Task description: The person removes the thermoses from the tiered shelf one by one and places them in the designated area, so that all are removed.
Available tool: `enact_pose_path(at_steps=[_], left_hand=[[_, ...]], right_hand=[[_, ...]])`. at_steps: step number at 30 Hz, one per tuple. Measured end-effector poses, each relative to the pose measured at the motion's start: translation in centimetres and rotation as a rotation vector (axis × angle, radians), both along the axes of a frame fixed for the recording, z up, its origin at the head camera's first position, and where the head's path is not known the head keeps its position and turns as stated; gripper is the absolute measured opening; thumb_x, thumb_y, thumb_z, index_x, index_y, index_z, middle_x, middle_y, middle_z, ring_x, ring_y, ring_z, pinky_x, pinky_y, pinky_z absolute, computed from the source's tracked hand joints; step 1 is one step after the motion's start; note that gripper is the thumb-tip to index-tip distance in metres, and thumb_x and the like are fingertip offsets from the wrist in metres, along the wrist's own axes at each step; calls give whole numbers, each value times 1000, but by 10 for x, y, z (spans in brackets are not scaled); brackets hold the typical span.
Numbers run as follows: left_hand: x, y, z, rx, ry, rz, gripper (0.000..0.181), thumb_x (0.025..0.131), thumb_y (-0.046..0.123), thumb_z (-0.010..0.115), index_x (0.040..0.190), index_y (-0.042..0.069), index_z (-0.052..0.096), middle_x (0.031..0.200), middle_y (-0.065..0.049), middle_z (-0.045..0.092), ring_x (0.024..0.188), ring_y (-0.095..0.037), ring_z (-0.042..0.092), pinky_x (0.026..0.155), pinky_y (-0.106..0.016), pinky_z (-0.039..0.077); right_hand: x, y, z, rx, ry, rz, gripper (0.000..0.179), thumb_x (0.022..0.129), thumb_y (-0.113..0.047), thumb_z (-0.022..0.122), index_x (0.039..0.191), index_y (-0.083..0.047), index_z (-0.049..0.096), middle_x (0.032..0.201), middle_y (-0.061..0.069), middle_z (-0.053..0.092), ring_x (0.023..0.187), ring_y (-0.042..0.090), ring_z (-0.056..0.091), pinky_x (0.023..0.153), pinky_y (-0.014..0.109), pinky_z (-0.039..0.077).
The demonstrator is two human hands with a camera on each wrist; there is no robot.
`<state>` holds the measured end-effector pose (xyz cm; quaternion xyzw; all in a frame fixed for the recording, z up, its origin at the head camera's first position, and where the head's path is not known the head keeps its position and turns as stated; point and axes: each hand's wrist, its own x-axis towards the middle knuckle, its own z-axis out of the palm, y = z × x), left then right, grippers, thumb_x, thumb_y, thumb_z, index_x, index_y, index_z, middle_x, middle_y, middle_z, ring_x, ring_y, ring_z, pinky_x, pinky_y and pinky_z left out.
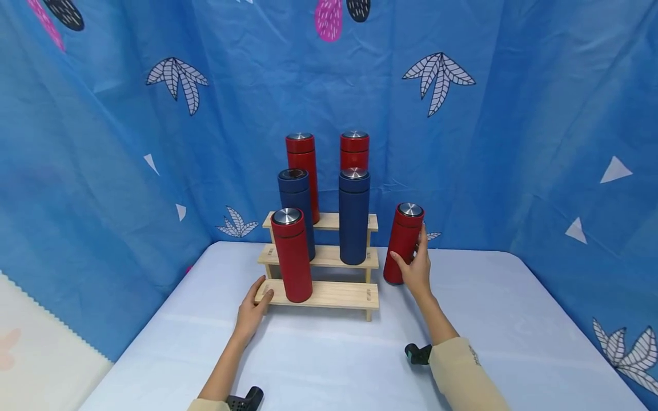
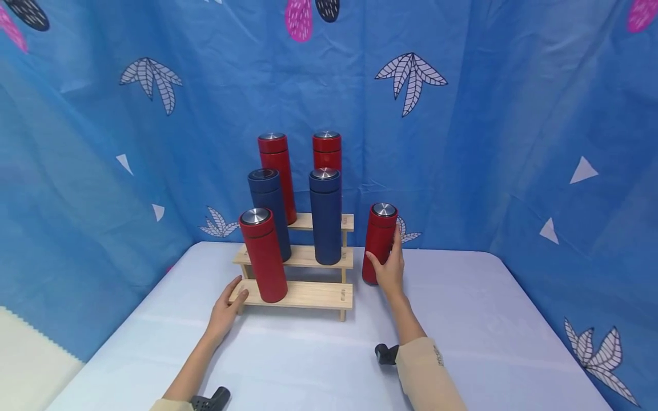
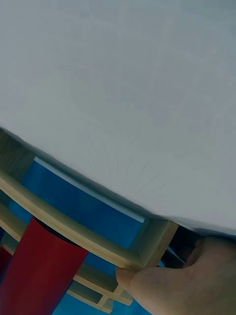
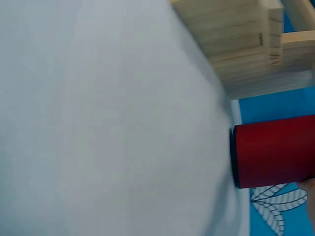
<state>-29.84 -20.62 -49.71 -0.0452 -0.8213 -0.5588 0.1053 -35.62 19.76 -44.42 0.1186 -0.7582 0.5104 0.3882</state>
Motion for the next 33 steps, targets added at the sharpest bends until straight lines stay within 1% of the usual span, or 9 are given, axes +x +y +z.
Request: enact_pose_path(at_steps=[4,10,14,17,21,24,27,30,33], left_hand=[[-2,1,0,-3,-1,6,67,92,47,51,145,14,29,148,-13,29,136,-30,22,108,-50,19],[-4,3,3,2,9,3,66,92,47,51,145,15,30,147,-12,30,136,-29,22,108,-50,19],[-5,5,4,9,14,-9,65,92,46,51,145,14,29,147,-12,30,136,-29,23,108,-49,19],[-5,5,3,6,18,-13,65,92,45,51,144,13,30,147,-13,30,135,-30,23,108,-49,20],[-4,4,1,0,9,-3,65,92,46,52,144,13,30,146,-13,31,135,-31,24,107,-51,21],[-4,4,1,1,5,-1,66,92,47,51,144,13,30,146,-13,31,135,-31,24,107,-51,21],[-4,3,1,1,5,1,66,92,47,51,144,13,30,146,-13,31,135,-30,24,107,-51,21],[-4,2,0,-2,1,6,66,92,47,51,144,14,30,146,-13,31,135,-30,24,107,-51,21],[-4,1,-1,-7,-7,13,66,92,47,51,144,15,30,146,-13,31,135,-30,24,107,-52,21]], right_hand=[[0,1,-6,42,-32,-16,97,79,-11,74,149,-24,8,135,17,39,119,34,43,85,57,45],[0,3,-5,81,-55,-42,97,80,-13,74,149,-21,8,137,18,37,119,35,42,86,56,45],[4,1,-7,66,-58,-84,94,80,-14,73,149,-14,8,138,20,35,122,34,37,90,58,41],[13,-5,-5,4,6,-143,87,81,-15,71,146,-7,14,137,19,34,126,30,31,96,59,33],[33,-26,13,-70,170,-194,70,80,-9,68,137,-2,29,133,18,39,125,25,32,100,51,31],[46,-51,34,-84,301,-148,59,77,-1,68,128,2,38,127,20,45,120,25,39,98,43,34],[57,-81,52,-104,395,-41,56,75,5,67,125,5,40,123,23,47,114,28,44,94,42,40],[69,-114,67,-123,431,66,62,73,10,66,126,13,33,127,29,39,114,35,42,89,51,44],[74,-143,70,-118,424,161,73,72,13,66,131,15,24,133,33,28,116,44,38,85,58,44]])
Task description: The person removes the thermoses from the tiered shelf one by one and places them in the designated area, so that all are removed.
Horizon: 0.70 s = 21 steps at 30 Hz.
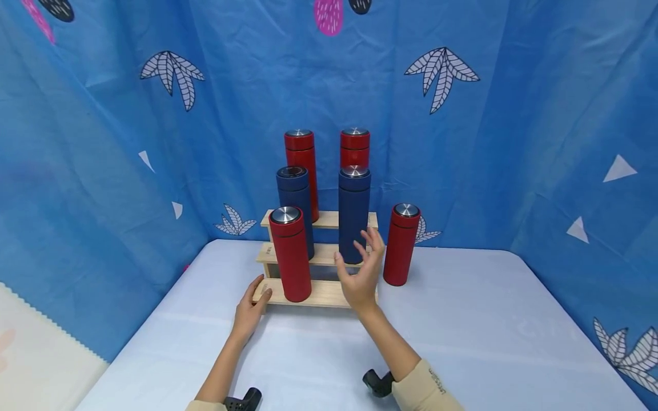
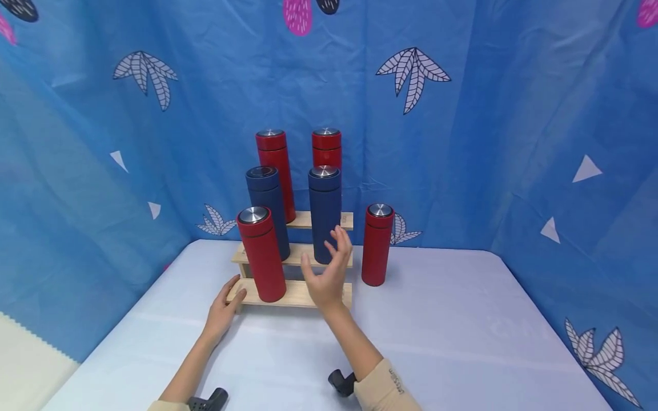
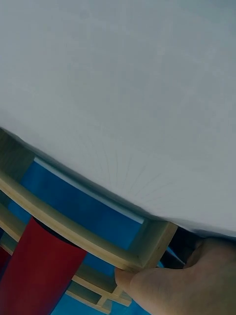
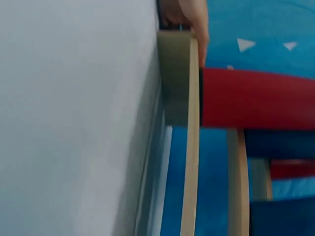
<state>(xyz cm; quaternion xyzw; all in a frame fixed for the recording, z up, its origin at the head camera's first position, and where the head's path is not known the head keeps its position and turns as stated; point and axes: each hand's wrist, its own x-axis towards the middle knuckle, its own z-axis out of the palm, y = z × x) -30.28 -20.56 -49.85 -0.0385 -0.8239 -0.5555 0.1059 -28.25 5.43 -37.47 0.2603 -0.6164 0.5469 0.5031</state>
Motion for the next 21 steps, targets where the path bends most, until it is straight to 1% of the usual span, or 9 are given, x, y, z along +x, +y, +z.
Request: enact_pose_path(at_steps=[2,3,6,9,11,13,15,17,21], left_hand=[[0,-1,-1,-1,-1,0,66,92,48,51,144,14,30,146,-13,31,135,-31,24,107,-52,21],[0,-1,-1,-3,-2,1,66,92,48,51,144,14,30,146,-13,31,135,-31,25,107,-52,21],[0,-2,-1,2,-6,4,66,91,48,51,144,15,30,146,-13,31,135,-31,25,106,-52,22],[1,-1,1,-2,-13,11,65,91,49,52,144,17,30,146,-13,31,134,-31,25,106,-53,22],[1,-1,2,-4,-16,14,65,91,49,52,144,18,31,146,-13,31,134,-31,26,106,-53,22],[1,-1,3,-5,-15,11,65,91,49,51,144,18,30,147,-13,30,134,-32,25,106,-54,22],[1,-1,3,-5,-14,9,65,91,49,51,144,18,30,147,-14,29,134,-32,25,106,-53,22],[1,-1,2,-3,-16,8,65,91,49,51,144,18,30,147,-13,30,134,-32,25,106,-53,22],[2,1,1,1,-20,18,64,91,49,52,143,19,31,146,-13,32,134,-31,26,106,-54,22]], right_hand=[[0,-16,-3,44,-38,42,80,73,10,69,136,12,20,137,31,24,120,42,36,87,57,43],[-3,-23,-7,71,-62,62,84,73,7,71,138,9,17,140,29,22,121,41,35,90,55,43],[-8,-41,-17,157,-138,83,93,75,-5,75,144,2,13,145,17,20,126,30,33,94,46,42],[-12,-55,-25,229,-195,72,97,77,-15,76,146,-2,9,148,13,17,129,26,31,96,39,42],[-13,-62,-30,277,-233,47,98,78,-21,75,148,-6,8,148,12,17,130,25,30,96,37,42],[-14,-68,-35,330,-270,13,99,78,-26,75,149,-9,6,147,12,20,130,24,30,95,36,43],[-15,-72,-40,383,-293,-20,99,79,-27,74,149,-10,6,144,12,27,127,24,33,94,36,45],[-16,-75,-44,404,-309,-25,98,79,-24,74,149,-13,6,139,12,33,124,23,37,91,34,46],[-15,-72,-48,399,-302,-13,97,79,-18,75,149,-14,9,134,12,39,120,23,42,88,33,48]])
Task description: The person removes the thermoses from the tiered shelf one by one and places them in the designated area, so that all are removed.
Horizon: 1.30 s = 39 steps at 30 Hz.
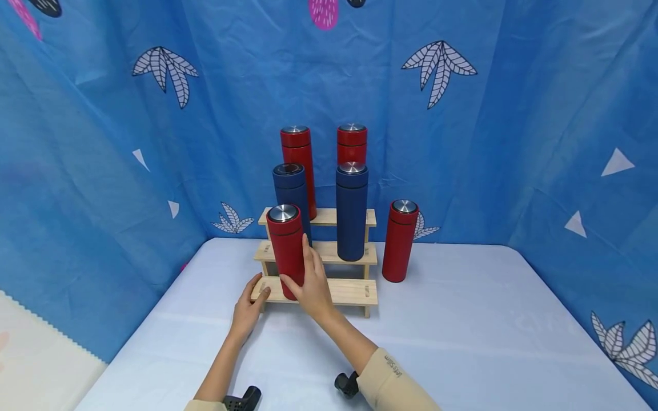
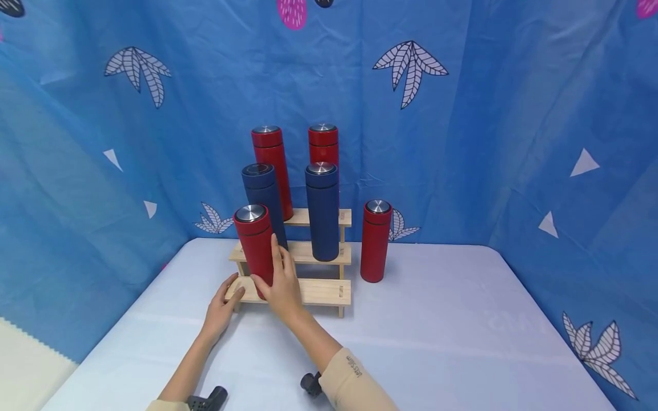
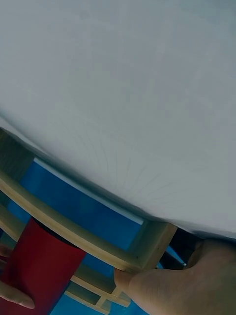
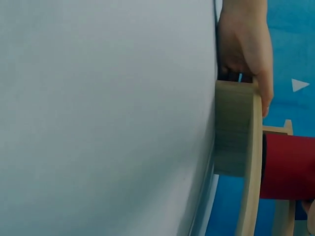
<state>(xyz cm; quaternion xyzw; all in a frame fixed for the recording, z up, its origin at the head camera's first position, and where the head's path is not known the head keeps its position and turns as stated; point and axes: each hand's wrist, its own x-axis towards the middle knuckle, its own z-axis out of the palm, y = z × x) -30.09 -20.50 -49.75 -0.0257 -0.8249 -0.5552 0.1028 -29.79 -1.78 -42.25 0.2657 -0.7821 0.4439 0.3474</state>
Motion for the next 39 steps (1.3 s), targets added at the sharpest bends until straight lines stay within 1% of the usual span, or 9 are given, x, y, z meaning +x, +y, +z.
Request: enact_pose_path(at_steps=[8,13,19,21,23,28,30,35,39], left_hand=[[-1,2,-2,-2,4,-8,65,90,50,52,144,19,32,147,-13,31,135,-31,23,107,-52,20],[-1,3,1,-1,30,1,65,91,49,51,143,16,32,147,-13,31,135,-31,25,108,-50,20],[-1,1,2,-2,34,-2,66,91,49,51,144,15,31,148,-12,29,135,-31,24,108,-50,20],[-1,1,2,2,31,0,66,91,49,51,144,16,31,148,-12,29,135,-31,23,108,-50,19],[-2,1,1,6,32,2,66,91,49,51,144,16,31,148,-11,29,135,-31,23,108,-50,19],[-4,1,0,5,31,3,66,90,51,51,144,17,31,148,-11,29,135,-30,23,108,-49,19],[-4,0,0,6,26,6,66,90,51,51,144,18,32,148,-11,29,136,-30,23,108,-49,19],[-2,-1,-1,14,10,14,66,90,51,52,143,19,32,148,-11,29,135,-30,23,108,-50,20],[0,0,-2,19,1,7,66,90,51,52,144,19,31,148,-10,28,136,-30,23,108,-51,19]], right_hand=[[18,34,3,-12,53,90,98,74,-15,79,148,-12,15,129,12,44,114,22,47,83,33,51],[29,70,18,-78,120,93,100,70,-8,81,148,-12,18,127,12,45,112,23,48,80,34,53],[46,124,60,-175,269,10,104,60,12,79,143,1,19,121,25,45,112,27,48,85,26,49],[49,146,72,-177,300,-52,102,59,16,77,141,5,18,121,29,44,112,26,47,87,23,47],[45,172,76,-167,311,-129,101,60,14,77,141,5,17,123,28,43,114,23,46,88,19,45],[17,236,60,-150,280,-324,101,65,6,79,145,0,16,131,15,44,116,21,44,87,18,44],[7,255,50,-153,233,-370,101,68,3,79,146,-4,16,133,11,43,117,20,44,87,25,47],[-12,278,21,-177,96,-413,101,72,0,76,149,-14,12,137,11,38,121,19,39,84,54,47],[-26,285,-5,-216,24,-414,102,74,-1,76,149,-18,10,137,11,37,123,19,38,82,60,45]])
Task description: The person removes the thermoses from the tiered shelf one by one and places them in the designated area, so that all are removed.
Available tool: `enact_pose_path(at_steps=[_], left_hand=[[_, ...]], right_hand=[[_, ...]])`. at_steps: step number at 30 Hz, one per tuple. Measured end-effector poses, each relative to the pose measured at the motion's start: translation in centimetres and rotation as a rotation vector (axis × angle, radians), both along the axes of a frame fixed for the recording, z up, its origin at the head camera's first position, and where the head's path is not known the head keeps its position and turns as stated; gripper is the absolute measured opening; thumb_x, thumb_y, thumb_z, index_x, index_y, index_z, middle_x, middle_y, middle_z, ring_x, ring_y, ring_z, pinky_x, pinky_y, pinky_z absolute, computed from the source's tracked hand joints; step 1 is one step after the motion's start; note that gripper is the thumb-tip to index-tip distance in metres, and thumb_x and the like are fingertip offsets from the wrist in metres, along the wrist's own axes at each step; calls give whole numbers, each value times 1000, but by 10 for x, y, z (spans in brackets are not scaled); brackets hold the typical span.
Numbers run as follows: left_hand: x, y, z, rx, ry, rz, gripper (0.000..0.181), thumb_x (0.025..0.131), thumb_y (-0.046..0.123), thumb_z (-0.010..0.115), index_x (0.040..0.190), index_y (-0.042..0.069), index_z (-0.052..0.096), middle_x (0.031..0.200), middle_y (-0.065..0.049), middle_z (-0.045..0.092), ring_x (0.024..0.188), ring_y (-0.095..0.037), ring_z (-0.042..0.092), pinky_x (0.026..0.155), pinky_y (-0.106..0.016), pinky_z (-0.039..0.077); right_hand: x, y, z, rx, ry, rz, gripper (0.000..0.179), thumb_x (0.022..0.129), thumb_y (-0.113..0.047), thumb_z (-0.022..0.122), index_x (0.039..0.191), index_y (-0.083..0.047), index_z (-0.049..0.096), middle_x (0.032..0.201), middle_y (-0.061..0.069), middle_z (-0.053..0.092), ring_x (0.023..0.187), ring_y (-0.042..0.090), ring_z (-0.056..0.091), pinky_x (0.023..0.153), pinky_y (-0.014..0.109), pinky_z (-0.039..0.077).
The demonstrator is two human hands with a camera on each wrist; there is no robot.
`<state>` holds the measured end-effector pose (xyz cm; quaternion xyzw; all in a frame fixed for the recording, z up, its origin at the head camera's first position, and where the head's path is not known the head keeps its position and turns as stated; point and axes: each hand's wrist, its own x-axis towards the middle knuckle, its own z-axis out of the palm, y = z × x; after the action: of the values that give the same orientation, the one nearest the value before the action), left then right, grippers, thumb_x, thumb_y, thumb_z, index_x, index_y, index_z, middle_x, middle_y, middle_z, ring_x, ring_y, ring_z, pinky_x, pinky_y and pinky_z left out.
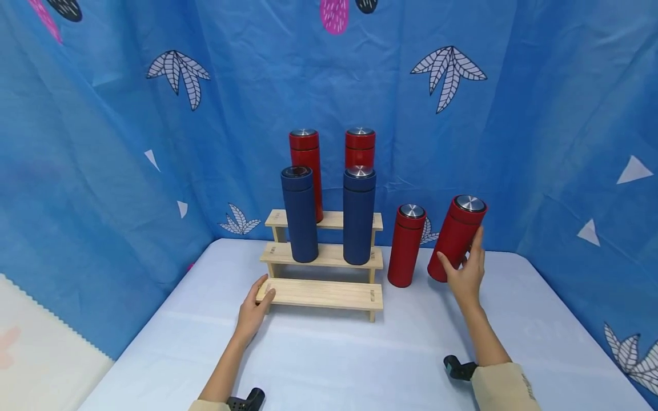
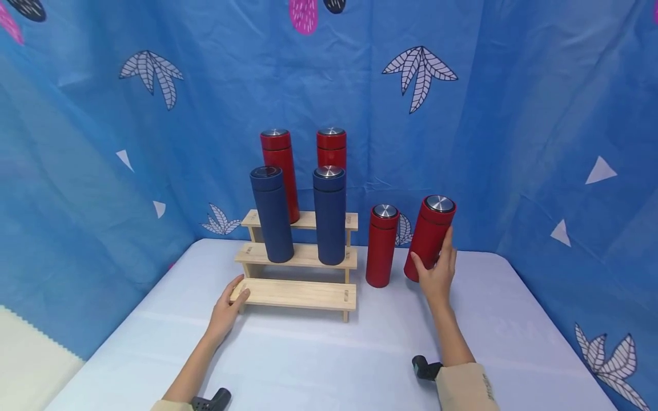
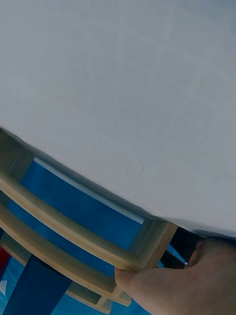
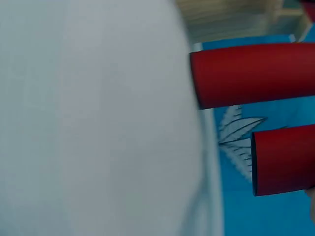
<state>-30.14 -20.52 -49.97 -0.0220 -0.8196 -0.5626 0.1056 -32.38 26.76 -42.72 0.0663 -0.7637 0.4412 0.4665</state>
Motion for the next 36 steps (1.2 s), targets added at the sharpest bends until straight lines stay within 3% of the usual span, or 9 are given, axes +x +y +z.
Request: enact_pose_path(at_steps=[5,9,24,29,32,36], left_hand=[[1,1,-1,1,-4,-3,67,90,51,52,144,19,31,148,-10,28,136,-31,22,108,-52,19],[1,2,-1,-4,2,-1,67,90,51,52,144,19,31,148,-11,29,135,-31,23,107,-52,19],[-1,1,0,-13,4,10,66,90,51,52,144,19,31,147,-11,30,135,-31,24,108,-50,20],[-4,3,-1,-3,13,9,67,89,53,52,143,19,32,147,-11,31,135,-30,25,108,-49,20],[-3,4,-2,-8,5,8,67,89,52,52,143,19,32,147,-11,31,135,-30,25,107,-50,21],[-1,2,-1,-2,9,25,65,89,50,53,143,19,33,146,-11,32,134,-31,26,107,-50,22]], right_hand=[[-12,5,-27,-22,-53,-2,102,75,-2,75,150,-21,8,136,14,37,121,21,37,82,60,45],[-16,7,-37,-9,-50,7,100,75,0,75,150,-19,10,135,17,37,122,24,37,81,62,44],[-12,1,-37,-5,-164,-10,101,78,-6,73,150,-27,5,138,20,31,127,30,31,86,62,41],[-9,0,-28,-48,-146,-122,98,78,-10,73,150,-21,6,144,14,26,132,23,22,96,59,35],[-1,-6,-14,-115,-52,-207,89,78,-11,71,147,-16,15,145,9,26,132,15,20,104,51,29],[6,-28,16,-159,105,-186,75,78,-5,69,140,-11,28,140,7,36,128,12,28,104,40,29]])
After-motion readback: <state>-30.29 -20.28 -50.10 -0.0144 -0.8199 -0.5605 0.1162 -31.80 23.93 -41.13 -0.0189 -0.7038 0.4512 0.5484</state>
